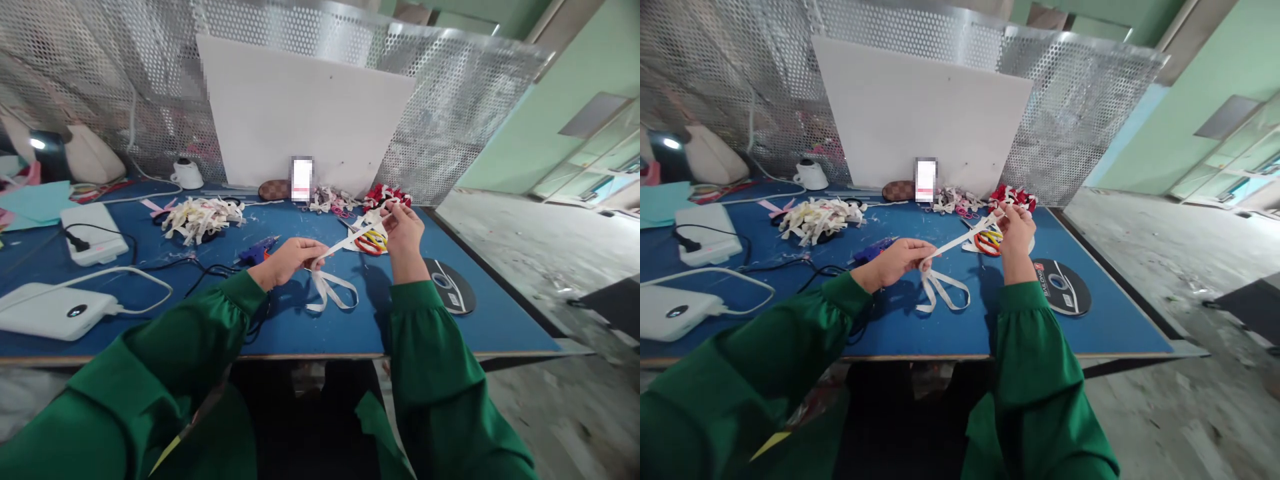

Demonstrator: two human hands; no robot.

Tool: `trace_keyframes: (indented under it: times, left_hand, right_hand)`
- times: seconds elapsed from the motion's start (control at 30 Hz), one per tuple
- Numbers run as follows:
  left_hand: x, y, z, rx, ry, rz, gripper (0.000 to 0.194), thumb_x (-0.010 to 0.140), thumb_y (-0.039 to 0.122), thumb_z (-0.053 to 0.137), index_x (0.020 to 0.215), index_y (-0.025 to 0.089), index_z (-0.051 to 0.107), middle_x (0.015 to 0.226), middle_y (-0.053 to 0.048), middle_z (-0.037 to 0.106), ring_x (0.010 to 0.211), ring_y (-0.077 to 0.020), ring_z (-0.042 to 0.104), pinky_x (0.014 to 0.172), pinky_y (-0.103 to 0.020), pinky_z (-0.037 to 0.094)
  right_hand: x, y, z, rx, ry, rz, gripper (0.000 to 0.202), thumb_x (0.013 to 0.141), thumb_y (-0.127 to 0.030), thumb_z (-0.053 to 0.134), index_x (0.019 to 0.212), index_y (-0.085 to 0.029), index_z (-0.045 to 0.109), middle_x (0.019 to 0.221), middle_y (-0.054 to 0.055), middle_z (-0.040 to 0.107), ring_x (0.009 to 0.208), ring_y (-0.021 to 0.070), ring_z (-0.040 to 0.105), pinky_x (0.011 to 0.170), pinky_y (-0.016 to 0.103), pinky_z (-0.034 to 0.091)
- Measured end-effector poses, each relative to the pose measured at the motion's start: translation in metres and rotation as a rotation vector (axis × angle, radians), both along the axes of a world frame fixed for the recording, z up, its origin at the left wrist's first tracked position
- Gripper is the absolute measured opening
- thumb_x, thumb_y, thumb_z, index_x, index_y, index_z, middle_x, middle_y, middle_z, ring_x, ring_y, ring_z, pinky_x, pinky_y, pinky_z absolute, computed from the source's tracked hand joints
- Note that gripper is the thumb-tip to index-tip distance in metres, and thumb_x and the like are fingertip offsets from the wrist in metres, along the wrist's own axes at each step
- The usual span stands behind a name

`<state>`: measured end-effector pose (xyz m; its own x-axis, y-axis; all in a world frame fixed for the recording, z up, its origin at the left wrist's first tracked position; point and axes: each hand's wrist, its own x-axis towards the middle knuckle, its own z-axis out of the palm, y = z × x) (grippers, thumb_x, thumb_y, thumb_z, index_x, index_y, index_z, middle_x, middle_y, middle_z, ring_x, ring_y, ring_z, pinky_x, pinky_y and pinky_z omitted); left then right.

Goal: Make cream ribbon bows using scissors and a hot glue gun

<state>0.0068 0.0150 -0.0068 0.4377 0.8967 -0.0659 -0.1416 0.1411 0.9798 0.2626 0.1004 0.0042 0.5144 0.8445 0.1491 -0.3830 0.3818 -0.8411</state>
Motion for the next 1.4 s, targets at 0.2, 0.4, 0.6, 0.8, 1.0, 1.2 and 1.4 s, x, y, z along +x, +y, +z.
trace_keyframes:
  times: [0.2,0.4,0.6,0.8,1.0,1.2,1.4]
  left_hand:
    - [-0.003,-0.004,0.008,-0.083,-0.012,-0.07,0.03,0.072,0.034,0.082,0.088,0.01,0.076,0.065,-0.001,0.061,0.053,-0.0067,0.052,0.053,-0.021,0.042]
    - [-0.007,0.001,0.001,-0.058,0.044,-0.185,0.024,0.072,0.03,0.081,0.088,0.012,0.078,0.066,-0.003,0.062,0.053,-0.0084,0.053,0.05,-0.022,0.04]
    - [-0.006,-0.001,0.008,-0.061,0.058,-0.139,0.021,0.072,0.027,0.08,0.085,0.011,0.078,0.067,-0.004,0.064,0.054,-0.008,0.052,0.052,-0.022,0.041]
    - [-0.006,0.002,0.01,-0.095,-0.031,0.051,0.019,0.074,0.026,0.078,0.086,0.011,0.075,0.07,-0.003,0.064,0.054,-0.0064,0.053,0.052,-0.02,0.039]
    - [-0.006,0.002,0.01,-0.091,-0.048,0.06,0.026,0.07,0.032,0.083,0.085,0.012,0.073,0.073,-0.003,0.066,0.055,-0.0076,0.055,0.051,-0.021,0.039]
    - [-0.007,0.003,0.005,-0.082,-0.029,-0.012,0.029,0.071,0.033,0.083,0.089,0.013,0.075,0.077,-0.005,0.07,0.059,-0.0095,0.059,0.057,-0.024,0.044]
    - [-0.007,-0.001,0.007,-0.046,0.002,-0.113,0.03,0.073,0.035,0.083,0.093,0.013,0.077,0.081,-0.006,0.073,0.061,-0.0107,0.062,0.063,-0.026,0.049]
  right_hand:
    - [0.006,0.007,-0.011,-0.044,-0.05,-0.016,0.017,0.07,-0.022,0.073,0.079,-0.02,0.059,0.087,0.001,0.075,0.065,0.0105,0.07,0.05,0.019,0.052]
    - [0.015,0.012,-0.014,-0.079,-0.167,-0.101,0.017,0.077,-0.03,0.068,0.083,-0.021,0.055,0.093,0.003,0.074,0.073,0.0129,0.071,0.054,0.022,0.053]
    - [0.027,0.006,-0.009,-0.176,-0.385,-0.254,0.013,0.079,-0.025,0.062,0.087,-0.021,0.052,0.104,0.011,0.071,0.094,0.0227,0.07,0.072,0.036,0.057]
    - [-0.007,-0.036,0.005,0.049,-1.093,-0.122,0.036,0.073,-0.018,0.066,0.109,-0.018,0.065,0.128,0.013,0.064,0.126,0.029,0.055,0.11,0.048,0.039]
    - [-0.065,-0.072,-0.008,0.326,-1.272,0.401,0.035,0.082,-0.024,0.062,0.116,-0.023,0.068,0.117,0.007,0.073,0.113,0.0238,0.065,0.102,0.039,0.047]
    - [-0.072,-0.071,-0.017,0.192,-1.184,0.325,0.026,0.091,-0.025,0.049,0.097,-0.024,0.074,0.095,0.004,0.077,0.092,0.0215,0.07,0.088,0.034,0.051]
    - [-0.071,-0.072,-0.013,0.112,-1.171,0.327,0.026,0.09,-0.023,0.048,0.1,-0.022,0.071,0.081,0.002,0.074,0.077,0.0181,0.067,0.077,0.03,0.05]
